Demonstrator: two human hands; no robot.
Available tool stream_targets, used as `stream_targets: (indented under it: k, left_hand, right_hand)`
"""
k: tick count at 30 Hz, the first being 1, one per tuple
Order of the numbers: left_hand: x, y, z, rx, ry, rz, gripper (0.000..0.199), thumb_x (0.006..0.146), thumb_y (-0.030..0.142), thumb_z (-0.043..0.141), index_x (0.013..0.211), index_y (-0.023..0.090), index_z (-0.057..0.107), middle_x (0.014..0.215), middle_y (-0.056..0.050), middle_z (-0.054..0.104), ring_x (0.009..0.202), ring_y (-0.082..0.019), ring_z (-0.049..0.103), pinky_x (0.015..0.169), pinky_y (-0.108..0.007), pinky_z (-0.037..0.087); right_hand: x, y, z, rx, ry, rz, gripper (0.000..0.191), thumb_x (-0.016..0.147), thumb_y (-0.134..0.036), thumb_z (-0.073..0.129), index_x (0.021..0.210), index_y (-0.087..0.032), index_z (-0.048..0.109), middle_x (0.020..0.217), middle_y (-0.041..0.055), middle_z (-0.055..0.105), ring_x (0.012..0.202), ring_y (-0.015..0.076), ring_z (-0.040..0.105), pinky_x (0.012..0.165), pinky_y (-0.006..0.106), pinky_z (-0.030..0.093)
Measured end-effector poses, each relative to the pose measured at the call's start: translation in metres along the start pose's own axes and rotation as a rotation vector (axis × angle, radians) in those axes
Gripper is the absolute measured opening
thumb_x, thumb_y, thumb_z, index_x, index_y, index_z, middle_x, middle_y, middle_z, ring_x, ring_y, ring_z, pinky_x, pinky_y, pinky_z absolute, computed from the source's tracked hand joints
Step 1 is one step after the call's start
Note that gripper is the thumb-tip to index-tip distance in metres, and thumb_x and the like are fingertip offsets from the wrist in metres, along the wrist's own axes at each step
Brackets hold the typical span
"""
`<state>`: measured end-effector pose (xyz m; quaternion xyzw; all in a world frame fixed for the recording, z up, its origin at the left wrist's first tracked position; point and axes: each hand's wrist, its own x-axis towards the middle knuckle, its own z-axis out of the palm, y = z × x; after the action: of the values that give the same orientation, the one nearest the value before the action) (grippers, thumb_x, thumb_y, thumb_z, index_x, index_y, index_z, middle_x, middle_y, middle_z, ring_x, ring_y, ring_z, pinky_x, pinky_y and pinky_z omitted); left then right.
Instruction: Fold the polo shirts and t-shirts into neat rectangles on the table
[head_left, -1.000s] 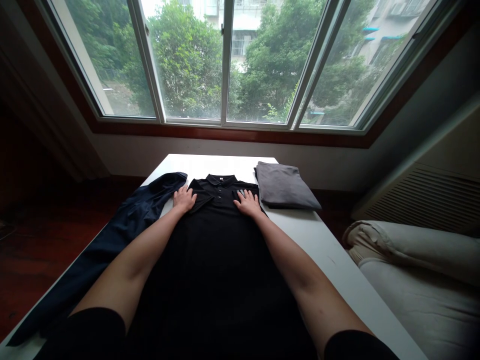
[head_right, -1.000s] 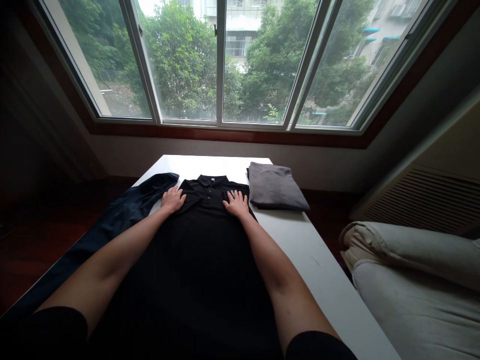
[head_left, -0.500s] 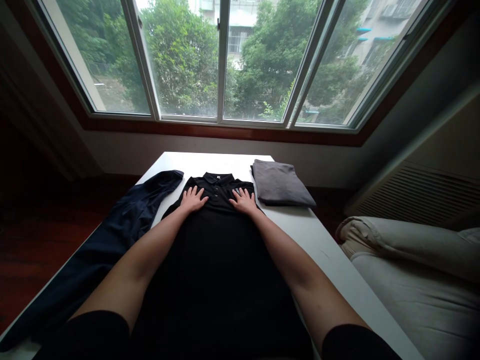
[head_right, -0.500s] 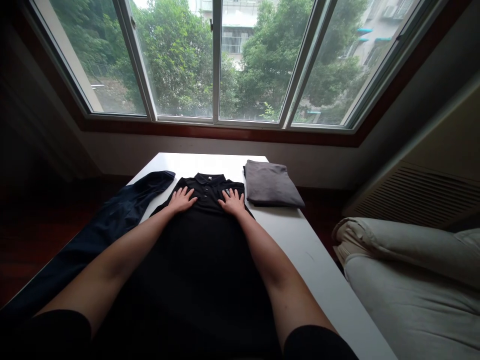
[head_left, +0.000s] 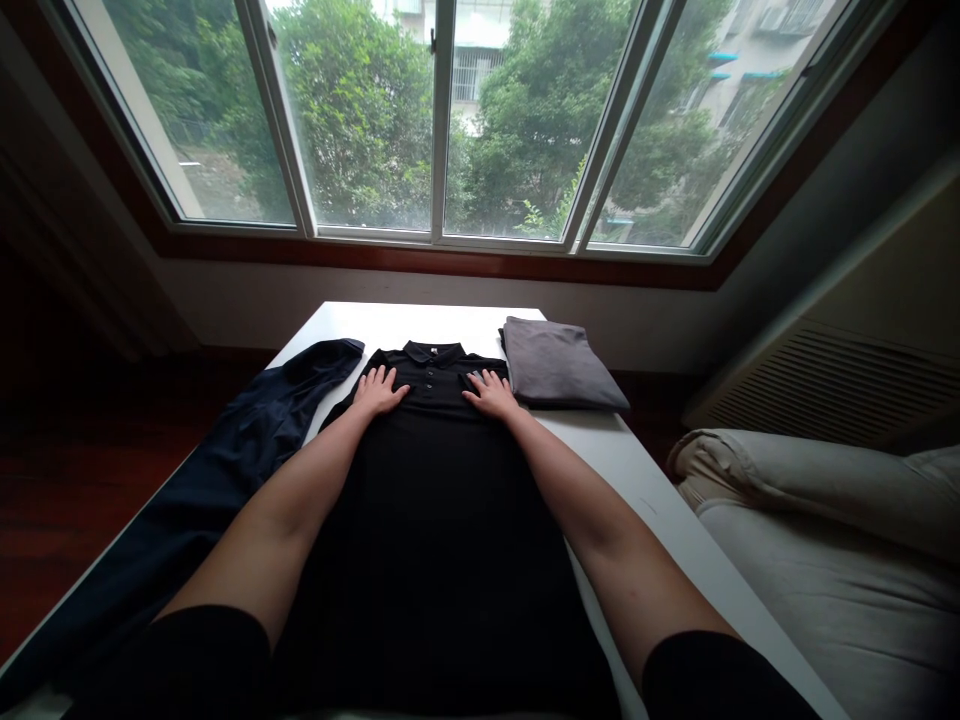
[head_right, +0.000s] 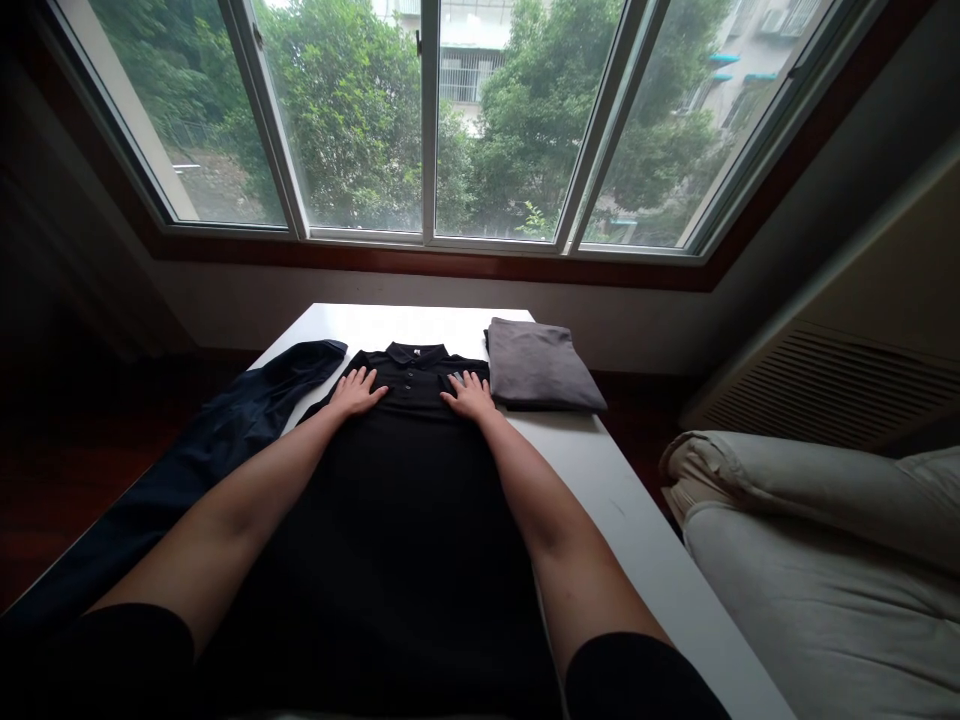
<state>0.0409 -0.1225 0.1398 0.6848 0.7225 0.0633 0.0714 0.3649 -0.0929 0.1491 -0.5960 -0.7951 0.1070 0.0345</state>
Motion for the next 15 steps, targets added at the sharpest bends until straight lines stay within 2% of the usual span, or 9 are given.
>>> stream_targets:
  k: [4, 7, 10, 15]
  left_hand:
    - [0.006, -0.003, 0.0, 0.006, -0.002, -0.016, 0.091, 0.094, 0.078, 0.023, 0.166, 0.022, 0.025, 0.173, -0.009, 0.014, 0.16, -0.032, 0.006, 0.127, -0.05, 0.011]
    - [0.008, -0.003, 0.001, 0.003, 0.003, -0.019, 0.091, 0.094, 0.078, 0.023, 0.165, 0.022, 0.025, 0.173, -0.009, 0.013, 0.159, -0.033, 0.007, 0.127, -0.051, 0.01]
    - [0.009, -0.005, 0.003, -0.002, 0.001, -0.013, 0.092, 0.094, 0.079, 0.023, 0.165, 0.021, 0.025, 0.173, -0.01, 0.013, 0.16, -0.032, 0.006, 0.127, -0.05, 0.009]
    - [0.011, -0.007, 0.003, -0.008, 0.01, -0.006, 0.092, 0.094, 0.08, 0.021, 0.165, 0.021, 0.025, 0.173, -0.01, 0.013, 0.16, -0.031, 0.007, 0.127, -0.049, 0.01]
  right_hand:
    - [-0.002, 0.001, -0.001, 0.035, -0.001, -0.015, 0.071, 0.102, -0.07, 0.031, 0.162, -0.033, 0.033, 0.173, 0.0073, 0.013, 0.159, 0.0291, 0.008, 0.126, 0.05, 0.007]
    - [-0.003, 0.004, 0.0, 0.057, 0.044, -0.036, 0.058, 0.108, -0.057, 0.025, 0.158, -0.033, 0.041, 0.171, 0.0049, 0.022, 0.158, 0.026, 0.015, 0.126, 0.046, 0.014]
    - [-0.001, 0.009, 0.001, 0.03, 0.099, -0.06, 0.053, 0.109, -0.048, 0.028, 0.157, -0.03, 0.044, 0.169, 0.0048, 0.027, 0.157, 0.0243, 0.019, 0.125, 0.042, 0.017]
    - [0.013, 0.012, -0.001, 0.015, 0.06, -0.033, 0.061, 0.107, -0.058, 0.032, 0.161, -0.03, 0.036, 0.171, 0.0072, 0.02, 0.158, 0.0271, 0.014, 0.126, 0.044, 0.014]
